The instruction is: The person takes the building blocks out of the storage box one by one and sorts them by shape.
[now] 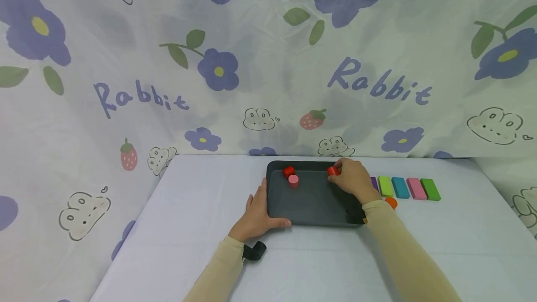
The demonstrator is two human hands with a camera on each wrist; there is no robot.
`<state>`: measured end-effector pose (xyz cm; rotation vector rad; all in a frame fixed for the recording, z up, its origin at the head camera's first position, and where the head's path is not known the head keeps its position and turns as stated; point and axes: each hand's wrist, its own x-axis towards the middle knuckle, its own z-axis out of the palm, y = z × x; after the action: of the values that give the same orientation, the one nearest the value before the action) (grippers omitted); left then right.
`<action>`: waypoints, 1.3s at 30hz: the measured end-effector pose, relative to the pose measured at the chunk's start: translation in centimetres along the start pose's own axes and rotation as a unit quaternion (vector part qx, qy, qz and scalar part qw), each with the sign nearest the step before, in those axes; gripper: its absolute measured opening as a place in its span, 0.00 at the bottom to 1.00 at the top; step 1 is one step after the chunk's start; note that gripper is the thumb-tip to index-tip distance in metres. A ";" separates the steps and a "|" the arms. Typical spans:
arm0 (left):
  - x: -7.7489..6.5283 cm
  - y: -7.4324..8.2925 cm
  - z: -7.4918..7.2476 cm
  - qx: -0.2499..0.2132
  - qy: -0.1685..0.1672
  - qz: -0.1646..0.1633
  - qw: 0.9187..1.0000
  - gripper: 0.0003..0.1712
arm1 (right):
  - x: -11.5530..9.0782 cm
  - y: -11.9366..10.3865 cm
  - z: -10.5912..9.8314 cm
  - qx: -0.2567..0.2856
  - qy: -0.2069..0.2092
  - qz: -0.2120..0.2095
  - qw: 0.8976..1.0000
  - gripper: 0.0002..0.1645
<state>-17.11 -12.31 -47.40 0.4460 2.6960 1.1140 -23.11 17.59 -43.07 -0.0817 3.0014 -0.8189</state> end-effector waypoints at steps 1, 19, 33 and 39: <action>0.0 0.0 0.0 0.000 0.000 0.000 1.000 0.78 | -0.1 0.0 -0.1 0.002 0.003 -0.002 1.000 0.30; 0.0 -0.2 0.0 0.003 0.003 -0.001 1.000 0.79 | -3.0 -1.6 -1.6 0.034 0.044 -0.028 0.998 0.27; 0.0 -0.3 -0.1 0.011 0.006 0.005 1.000 0.78 | -4.8 -1.3 -2.4 0.052 0.082 -0.024 0.995 0.29; 0.1 0.0 0.0 0.007 0.005 0.005 1.000 0.78 | -5.8 -0.5 -2.8 0.054 0.094 -0.022 0.994 0.28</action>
<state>-17.16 -12.29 -47.40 0.4572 2.7147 1.1017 -17.43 18.95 -40.36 -0.0711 3.1305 -1.0462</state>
